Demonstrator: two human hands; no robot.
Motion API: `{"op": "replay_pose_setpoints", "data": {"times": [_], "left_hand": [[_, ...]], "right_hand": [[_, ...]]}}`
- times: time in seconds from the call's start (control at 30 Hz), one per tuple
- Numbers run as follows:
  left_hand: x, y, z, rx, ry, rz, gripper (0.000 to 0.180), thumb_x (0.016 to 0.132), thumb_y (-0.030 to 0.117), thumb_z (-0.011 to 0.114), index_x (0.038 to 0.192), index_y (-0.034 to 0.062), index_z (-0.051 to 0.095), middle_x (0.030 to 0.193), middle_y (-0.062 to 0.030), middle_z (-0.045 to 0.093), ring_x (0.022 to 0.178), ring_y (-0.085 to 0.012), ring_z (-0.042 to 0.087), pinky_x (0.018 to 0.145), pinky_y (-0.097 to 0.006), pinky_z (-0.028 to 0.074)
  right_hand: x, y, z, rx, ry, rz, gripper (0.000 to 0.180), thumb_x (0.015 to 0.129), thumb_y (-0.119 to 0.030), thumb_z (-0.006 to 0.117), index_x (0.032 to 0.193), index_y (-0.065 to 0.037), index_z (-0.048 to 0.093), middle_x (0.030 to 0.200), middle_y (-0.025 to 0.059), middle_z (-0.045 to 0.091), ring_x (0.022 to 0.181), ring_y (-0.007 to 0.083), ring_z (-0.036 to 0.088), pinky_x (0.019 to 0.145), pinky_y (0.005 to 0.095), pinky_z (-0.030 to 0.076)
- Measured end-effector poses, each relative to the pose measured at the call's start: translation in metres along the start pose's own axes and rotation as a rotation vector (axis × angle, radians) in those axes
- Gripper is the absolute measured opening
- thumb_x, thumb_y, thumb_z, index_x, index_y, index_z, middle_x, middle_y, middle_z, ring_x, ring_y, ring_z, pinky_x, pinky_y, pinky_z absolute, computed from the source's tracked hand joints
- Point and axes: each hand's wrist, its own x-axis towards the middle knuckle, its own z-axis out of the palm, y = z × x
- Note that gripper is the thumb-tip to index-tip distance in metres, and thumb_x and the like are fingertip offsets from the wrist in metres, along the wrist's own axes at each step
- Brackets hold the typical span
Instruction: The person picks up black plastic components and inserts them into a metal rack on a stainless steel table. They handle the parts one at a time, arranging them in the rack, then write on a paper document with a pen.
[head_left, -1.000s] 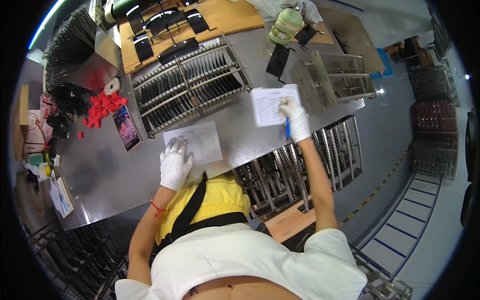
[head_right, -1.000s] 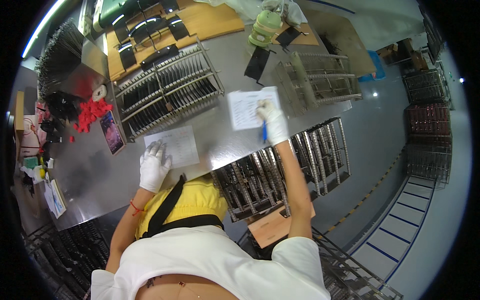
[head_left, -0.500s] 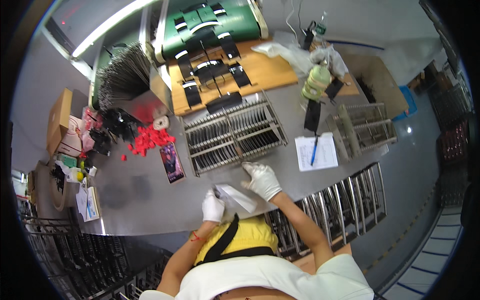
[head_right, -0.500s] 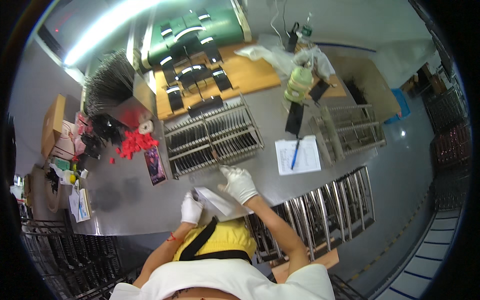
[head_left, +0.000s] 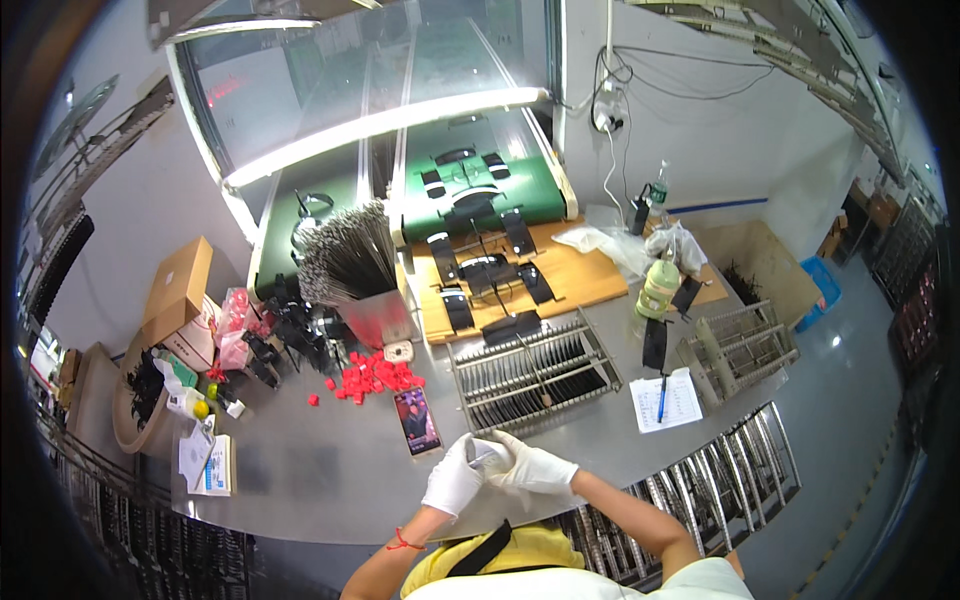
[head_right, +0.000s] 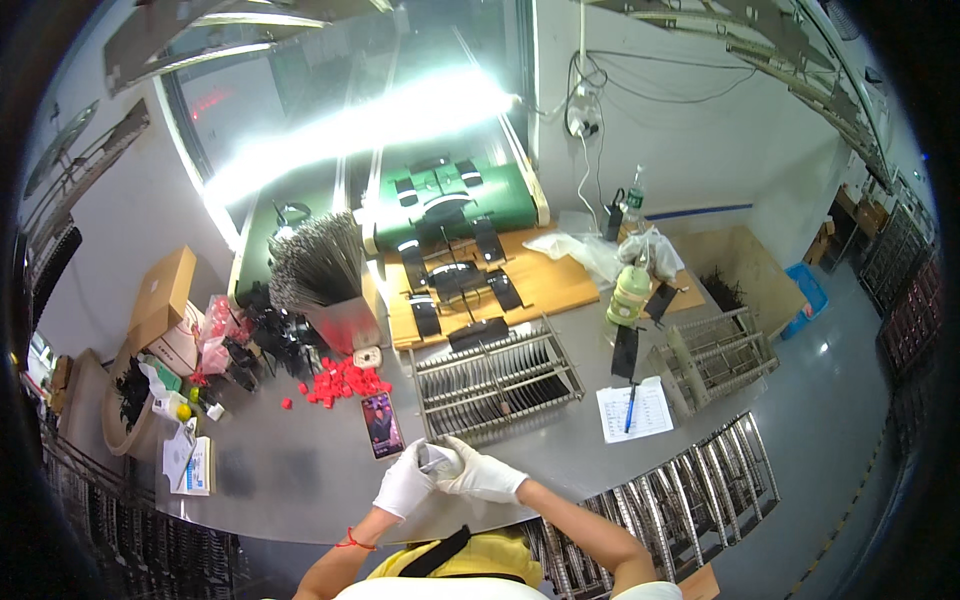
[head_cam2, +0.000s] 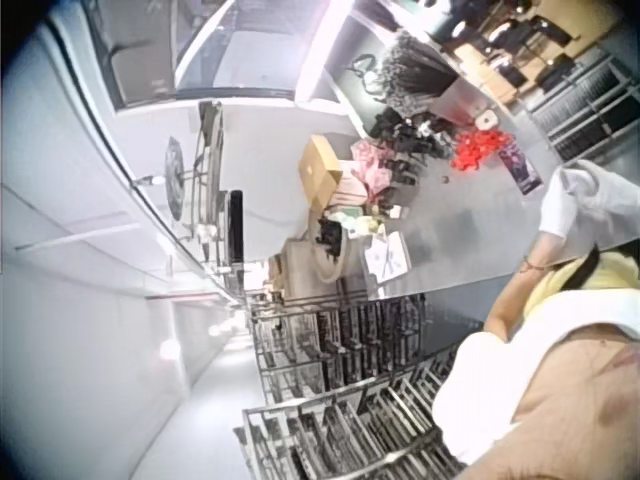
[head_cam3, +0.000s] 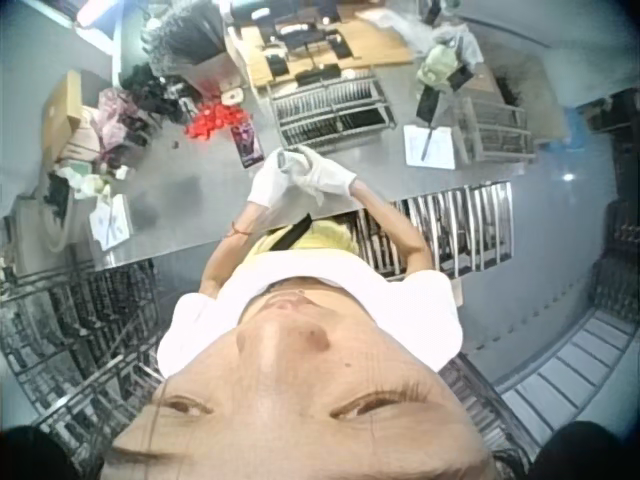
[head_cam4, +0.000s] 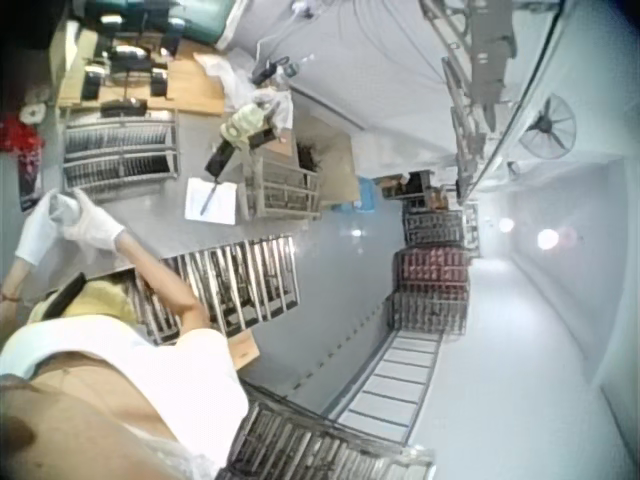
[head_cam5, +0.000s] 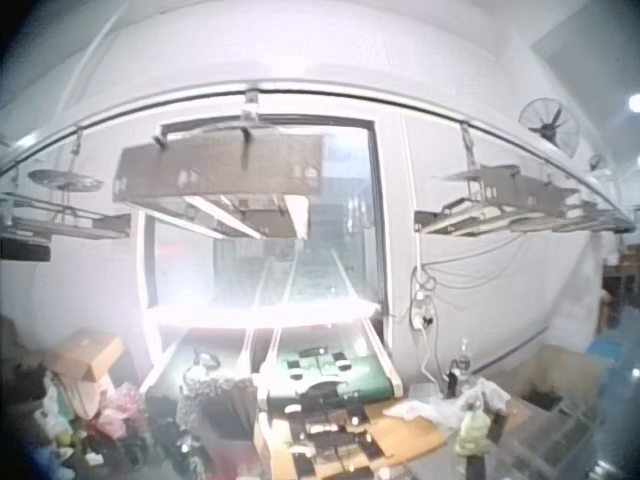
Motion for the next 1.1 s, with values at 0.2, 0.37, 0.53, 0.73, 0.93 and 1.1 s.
{"op": "replay_pose_setpoints", "data": {"times": [0.2,0.37,0.53,0.73,0.93,1.1], "left_hand": [[0.001,0.016,-0.086,-0.220,0.085,0.171,0.065,0.083,0.015,0.075,0.141,0.0017,0.048,0.111,-0.0152,0.068,0.093,-0.0234,0.069,0.084,-0.033,0.055],[0.000,0.037,-0.125,-1.158,0.333,0.197,0.064,0.085,0.005,0.074,0.141,-0.0009,0.045,0.099,-0.0062,0.066,0.091,-0.0101,0.063,0.080,-0.024,0.054],[-0.009,0.035,-0.140,-0.596,0.090,0.086,0.032,0.089,0.009,0.067,0.119,-0.0024,0.068,0.103,-0.0068,0.072,0.089,-0.0081,0.063,0.077,-0.026,0.052],[-0.021,0.004,-0.154,-0.869,-0.018,0.175,0.031,0.099,0.015,0.054,0.120,-0.0047,0.065,0.108,-0.0069,0.069,0.099,-0.0126,0.064,0.088,-0.027,0.050],[-0.002,0.007,-0.175,-1.396,-0.334,0.015,0.054,0.105,0.041,0.046,0.140,-0.0007,0.047,0.121,-0.0225,0.065,0.098,-0.0241,0.068,0.086,-0.034,0.054],[0.014,0.019,-0.148,-0.413,-0.477,0.180,0.038,0.097,0.030,0.065,0.112,-0.0049,0.069,0.090,-0.0020,0.069,0.083,-0.0074,0.056,0.075,-0.025,0.049]], "right_hand": [[0.002,-0.056,-0.005,-0.129,0.238,0.050,0.032,0.088,-0.021,0.072,0.114,-0.002,0.068,0.095,0.0054,0.073,0.085,0.0149,0.065,0.079,0.0297,0.052],[0.004,-0.104,-0.011,0.340,0.379,-0.064,0.024,0.092,-0.015,0.068,0.112,-0.001,0.070,0.098,0.0021,0.071,0.088,0.0068,0.062,0.079,0.0235,0.050],[0.009,-0.151,0.003,0.067,0.329,-0.214,0.037,0.094,-0.020,0.069,0.122,0.003,0.067,0.112,0.0069,0.072,0.096,0.0103,0.064,0.090,0.0263,0.051],[0.014,-0.165,-0.004,0.034,0.234,-0.209,0.022,0.087,-0.006,0.063,0.106,0.000,0.073,0.105,0.0075,0.072,0.099,0.0134,0.065,0.093,0.0275,0.050],[0.007,-0.159,-0.017,0.017,0.074,-0.207,0.021,0.078,0.001,0.052,0.083,-0.001,0.072,0.092,0.0049,0.069,0.093,0.0149,0.064,0.091,0.0286,0.050],[0.005,-0.141,-0.020,-0.076,-0.069,-0.361,0.025,0.078,0.002,0.049,0.090,-0.001,0.071,0.095,0.0056,0.070,0.091,0.0163,0.065,0.088,0.0304,0.051]]}}
